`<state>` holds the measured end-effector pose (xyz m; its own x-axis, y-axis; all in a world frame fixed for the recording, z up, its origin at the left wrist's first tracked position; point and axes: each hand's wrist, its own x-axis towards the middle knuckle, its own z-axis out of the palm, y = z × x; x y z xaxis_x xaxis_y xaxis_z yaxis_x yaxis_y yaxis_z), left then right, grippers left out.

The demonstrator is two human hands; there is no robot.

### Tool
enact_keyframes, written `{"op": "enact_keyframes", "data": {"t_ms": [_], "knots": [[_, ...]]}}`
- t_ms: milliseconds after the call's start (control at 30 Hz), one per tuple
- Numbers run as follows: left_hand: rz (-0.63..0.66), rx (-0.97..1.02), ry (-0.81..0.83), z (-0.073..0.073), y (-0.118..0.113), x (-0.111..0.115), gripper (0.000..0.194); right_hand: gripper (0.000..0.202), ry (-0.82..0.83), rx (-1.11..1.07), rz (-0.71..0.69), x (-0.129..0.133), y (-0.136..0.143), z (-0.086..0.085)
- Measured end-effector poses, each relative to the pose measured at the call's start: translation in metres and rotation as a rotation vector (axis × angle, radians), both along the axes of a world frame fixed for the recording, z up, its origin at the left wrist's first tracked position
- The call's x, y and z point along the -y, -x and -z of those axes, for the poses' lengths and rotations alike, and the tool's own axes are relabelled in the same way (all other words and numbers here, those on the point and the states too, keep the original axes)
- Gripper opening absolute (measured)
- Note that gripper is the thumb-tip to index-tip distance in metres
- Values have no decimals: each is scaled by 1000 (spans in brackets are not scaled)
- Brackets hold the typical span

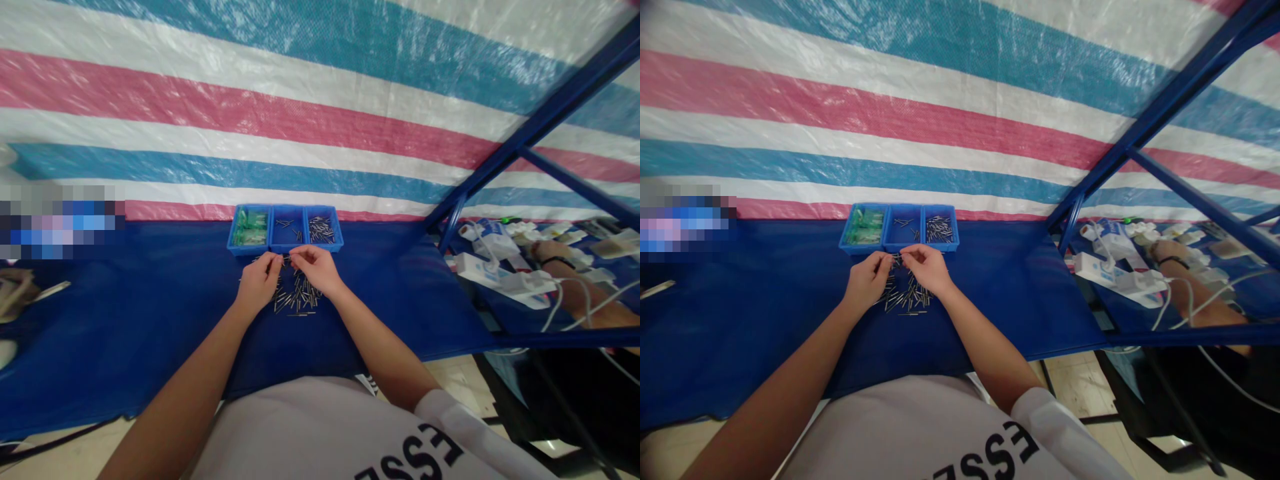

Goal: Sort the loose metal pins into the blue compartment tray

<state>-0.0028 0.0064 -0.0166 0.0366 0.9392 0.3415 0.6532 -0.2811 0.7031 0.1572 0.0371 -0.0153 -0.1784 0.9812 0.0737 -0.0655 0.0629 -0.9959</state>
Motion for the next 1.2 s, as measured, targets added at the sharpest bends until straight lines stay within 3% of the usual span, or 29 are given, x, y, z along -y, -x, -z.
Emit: {"op": "enact_keyframes", "data": {"t_ms": [400,667,1000,1200], "knots": [[-23,89,-50,3,-1,0,23,19,38,-14,39,-1,0,0],[-12,35,-8,1,2,-1,33,21,-8,19,15,2,2,-1],[6,76,-34,3,0,0,25,26,20,19,25,1,1,-2],[42,54,10,-1,3,1,33,23,-2,38,-7,5,1,-5]]}}
